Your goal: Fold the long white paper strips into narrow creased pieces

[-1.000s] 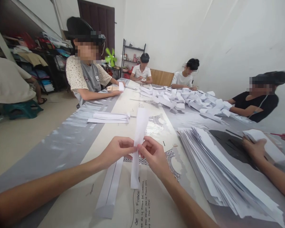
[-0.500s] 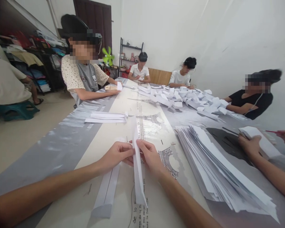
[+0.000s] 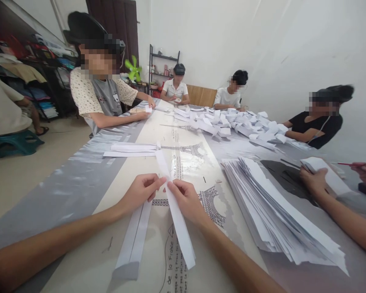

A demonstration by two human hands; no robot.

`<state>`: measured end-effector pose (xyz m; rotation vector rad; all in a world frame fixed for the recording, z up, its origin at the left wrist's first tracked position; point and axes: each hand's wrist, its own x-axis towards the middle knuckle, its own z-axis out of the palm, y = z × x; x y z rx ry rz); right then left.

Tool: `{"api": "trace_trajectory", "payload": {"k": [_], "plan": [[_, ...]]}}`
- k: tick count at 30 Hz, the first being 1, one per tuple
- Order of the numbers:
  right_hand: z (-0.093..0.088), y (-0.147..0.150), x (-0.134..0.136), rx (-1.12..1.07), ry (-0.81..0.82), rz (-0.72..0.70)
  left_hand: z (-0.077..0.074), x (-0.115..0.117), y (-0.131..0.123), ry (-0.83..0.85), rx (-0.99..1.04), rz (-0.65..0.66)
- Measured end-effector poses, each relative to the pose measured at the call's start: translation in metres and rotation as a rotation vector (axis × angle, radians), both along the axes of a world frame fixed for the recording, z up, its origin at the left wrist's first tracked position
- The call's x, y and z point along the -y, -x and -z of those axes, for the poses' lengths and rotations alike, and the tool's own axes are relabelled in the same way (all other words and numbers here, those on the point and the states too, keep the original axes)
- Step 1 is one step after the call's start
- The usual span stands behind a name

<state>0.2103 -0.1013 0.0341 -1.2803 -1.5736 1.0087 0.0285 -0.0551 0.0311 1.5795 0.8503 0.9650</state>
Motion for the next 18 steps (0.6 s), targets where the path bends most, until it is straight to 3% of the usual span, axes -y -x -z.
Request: {"api": "trace_trajectory", "payload": {"k": [5, 11, 18], "plan": [[0.001, 0.003, 0.0, 0.019, 0.046, -0.121, 0.002, -0.009, 0.002, 0.068, 0.112, 0.079], [0.002, 0.006, -0.001, -0.13, 0.219, -0.134, 0.008, -0.01, 0.002, 0.135, 0.175, 0.041], [0.003, 0.01, 0.003, -0.112, 0.186, -0.147, 0.012, -0.013, 0.004, 0.135, 0.191, -0.011]]}}
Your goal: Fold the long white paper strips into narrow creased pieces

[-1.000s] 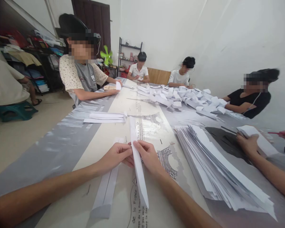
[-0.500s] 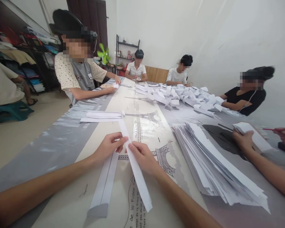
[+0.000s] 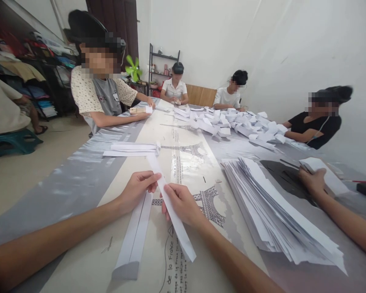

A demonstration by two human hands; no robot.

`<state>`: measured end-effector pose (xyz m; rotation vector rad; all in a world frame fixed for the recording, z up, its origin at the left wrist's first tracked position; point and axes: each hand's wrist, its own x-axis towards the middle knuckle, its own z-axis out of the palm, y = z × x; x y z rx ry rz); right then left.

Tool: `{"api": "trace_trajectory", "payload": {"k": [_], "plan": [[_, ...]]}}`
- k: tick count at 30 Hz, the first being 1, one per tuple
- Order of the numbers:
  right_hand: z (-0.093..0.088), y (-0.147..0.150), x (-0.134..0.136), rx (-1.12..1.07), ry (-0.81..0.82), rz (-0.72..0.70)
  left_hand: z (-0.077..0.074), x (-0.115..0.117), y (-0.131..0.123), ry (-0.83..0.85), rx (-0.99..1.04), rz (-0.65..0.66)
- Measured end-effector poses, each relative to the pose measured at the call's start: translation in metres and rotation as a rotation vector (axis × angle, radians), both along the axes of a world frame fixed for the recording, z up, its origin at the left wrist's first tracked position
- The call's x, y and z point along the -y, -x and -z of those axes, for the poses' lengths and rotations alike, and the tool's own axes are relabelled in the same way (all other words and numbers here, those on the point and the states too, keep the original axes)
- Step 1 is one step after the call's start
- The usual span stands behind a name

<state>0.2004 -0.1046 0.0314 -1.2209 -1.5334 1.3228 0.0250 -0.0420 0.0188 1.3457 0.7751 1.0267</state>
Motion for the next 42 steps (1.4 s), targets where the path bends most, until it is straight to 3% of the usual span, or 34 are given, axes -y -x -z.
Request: {"api": "trace_trajectory", "payload": {"k": [5, 13, 19, 29, 31, 36, 39, 42], "plan": [[-0.001, 0.0, 0.001, -0.017, 0.038, -0.042, -0.003, 0.002, 0.0, -0.016, -0.003, -0.038], [-0.009, 0.0, 0.004, -0.035, 0.109, -0.133, -0.002, -0.005, 0.003, 0.093, 0.081, 0.058], [-0.004, 0.0, 0.001, -0.077, 0.176, -0.103, 0.0, -0.003, 0.003, 0.031, 0.02, -0.013], [-0.005, 0.001, 0.0, -0.023, 0.076, -0.13, 0.003, -0.013, 0.005, 0.011, 0.021, -0.094], [-0.005, 0.001, 0.0, -0.027, 0.083, -0.142, 0.004, -0.015, 0.006, -0.003, 0.018, -0.072], [0.0, -0.001, -0.002, -0.057, 0.078, -0.168, 0.002, -0.015, 0.01, -0.047, -0.077, 0.144], [0.001, -0.002, -0.003, -0.069, 0.101, -0.166, 0.0, -0.014, 0.011, -0.07, -0.094, 0.134], [0.001, -0.005, -0.004, -0.054, 0.122, -0.166, 0.002, -0.015, 0.011, -0.079, -0.051, 0.042]]}}
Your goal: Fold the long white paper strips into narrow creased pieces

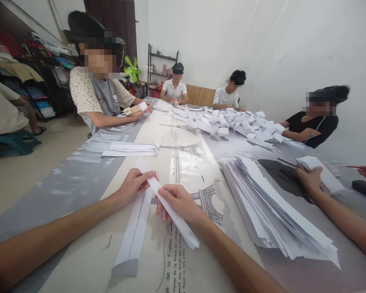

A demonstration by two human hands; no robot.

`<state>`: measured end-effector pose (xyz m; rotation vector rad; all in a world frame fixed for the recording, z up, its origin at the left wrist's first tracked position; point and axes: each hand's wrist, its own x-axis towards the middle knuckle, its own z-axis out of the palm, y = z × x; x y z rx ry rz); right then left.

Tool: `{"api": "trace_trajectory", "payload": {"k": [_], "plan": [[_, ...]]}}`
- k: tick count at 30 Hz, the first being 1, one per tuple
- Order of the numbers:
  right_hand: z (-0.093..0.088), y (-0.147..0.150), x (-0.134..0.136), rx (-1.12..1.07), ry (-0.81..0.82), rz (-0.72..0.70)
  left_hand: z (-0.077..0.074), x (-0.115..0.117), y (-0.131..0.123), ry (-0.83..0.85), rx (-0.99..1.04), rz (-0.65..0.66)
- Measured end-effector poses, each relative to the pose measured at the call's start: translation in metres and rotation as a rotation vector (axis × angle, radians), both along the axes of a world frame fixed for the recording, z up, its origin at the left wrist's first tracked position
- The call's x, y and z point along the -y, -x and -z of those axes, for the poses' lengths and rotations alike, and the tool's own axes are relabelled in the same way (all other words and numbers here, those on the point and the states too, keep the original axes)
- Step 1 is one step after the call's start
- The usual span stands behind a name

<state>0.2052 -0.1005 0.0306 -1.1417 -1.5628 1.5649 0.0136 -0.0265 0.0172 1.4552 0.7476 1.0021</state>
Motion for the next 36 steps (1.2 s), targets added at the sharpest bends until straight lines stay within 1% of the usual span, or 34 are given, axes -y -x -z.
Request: {"api": "trace_trajectory", "payload": {"k": [3, 5, 7, 11, 13, 16, 20, 22, 26, 29, 32, 34, 36], "plan": [[-0.001, -0.004, 0.001, 0.031, -0.01, -0.014, 0.005, -0.005, 0.001, 0.013, 0.065, -0.101], [-0.002, -0.006, 0.002, 0.032, -0.022, -0.025, 0.007, -0.007, 0.002, 0.035, 0.08, -0.106], [-0.003, -0.007, 0.003, 0.022, -0.027, -0.033, 0.007, -0.008, 0.004, 0.048, 0.07, -0.052], [-0.006, -0.005, 0.004, 0.014, -0.023, -0.04, 0.003, -0.005, 0.004, 0.04, -0.029, 0.136], [-0.006, -0.004, 0.004, 0.012, -0.008, -0.042, 0.003, -0.003, 0.005, 0.03, -0.06, 0.159], [-0.003, -0.003, 0.002, 0.006, 0.003, -0.021, 0.004, -0.004, 0.005, 0.008, -0.063, 0.114], [0.002, -0.005, 0.0, 0.04, -0.036, 0.038, 0.005, -0.006, 0.006, -0.012, -0.027, 0.05], [0.003, -0.005, 0.001, 0.056, -0.055, 0.045, 0.004, -0.005, 0.006, -0.002, -0.024, 0.061], [0.003, -0.003, 0.002, 0.052, -0.054, 0.02, 0.001, -0.002, 0.005, -0.031, -0.082, 0.15], [0.001, -0.002, 0.001, 0.033, -0.034, 0.021, 0.001, -0.002, 0.005, -0.024, -0.085, 0.152], [-0.002, -0.003, 0.0, 0.037, -0.033, 0.025, 0.002, -0.004, 0.006, 0.008, -0.013, 0.101], [-0.005, -0.005, 0.0, 0.075, -0.067, 0.016, 0.003, -0.006, 0.007, 0.008, 0.03, 0.044], [-0.007, -0.007, 0.001, 0.118, -0.11, 0.009, 0.003, -0.006, 0.006, 0.01, 0.041, 0.018]]}}
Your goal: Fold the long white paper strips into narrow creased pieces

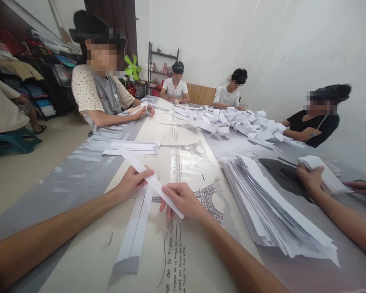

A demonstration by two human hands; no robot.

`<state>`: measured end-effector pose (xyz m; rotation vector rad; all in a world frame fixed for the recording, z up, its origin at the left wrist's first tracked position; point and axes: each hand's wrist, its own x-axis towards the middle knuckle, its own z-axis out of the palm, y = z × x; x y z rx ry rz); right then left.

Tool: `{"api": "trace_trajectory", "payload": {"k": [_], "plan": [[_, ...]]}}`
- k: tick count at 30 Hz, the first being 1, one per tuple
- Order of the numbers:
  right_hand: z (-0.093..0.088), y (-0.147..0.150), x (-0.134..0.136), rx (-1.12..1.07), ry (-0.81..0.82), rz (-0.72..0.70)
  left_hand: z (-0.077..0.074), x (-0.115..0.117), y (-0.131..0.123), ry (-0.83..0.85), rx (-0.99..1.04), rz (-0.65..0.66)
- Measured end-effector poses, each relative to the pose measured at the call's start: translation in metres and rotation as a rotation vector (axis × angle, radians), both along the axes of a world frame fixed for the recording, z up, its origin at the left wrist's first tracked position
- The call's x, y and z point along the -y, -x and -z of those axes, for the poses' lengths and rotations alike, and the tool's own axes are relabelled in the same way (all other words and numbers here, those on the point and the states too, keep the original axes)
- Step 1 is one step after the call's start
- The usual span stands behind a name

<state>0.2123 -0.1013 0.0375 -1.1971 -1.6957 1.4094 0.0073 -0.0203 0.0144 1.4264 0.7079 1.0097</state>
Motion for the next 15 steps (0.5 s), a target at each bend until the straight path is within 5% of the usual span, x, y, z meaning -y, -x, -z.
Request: {"api": "trace_trajectory", "payload": {"k": [5, 15], "plan": [[0.003, 0.001, 0.0021, 0.021, -0.056, 0.016, -0.0011, 0.0025, -0.0013, 0.011, -0.073, 0.113], [0.0056, 0.0056, 0.0035, 0.008, -0.061, 0.011, -0.0004, 0.0041, -0.0009, -0.049, -0.11, 0.129]]}}
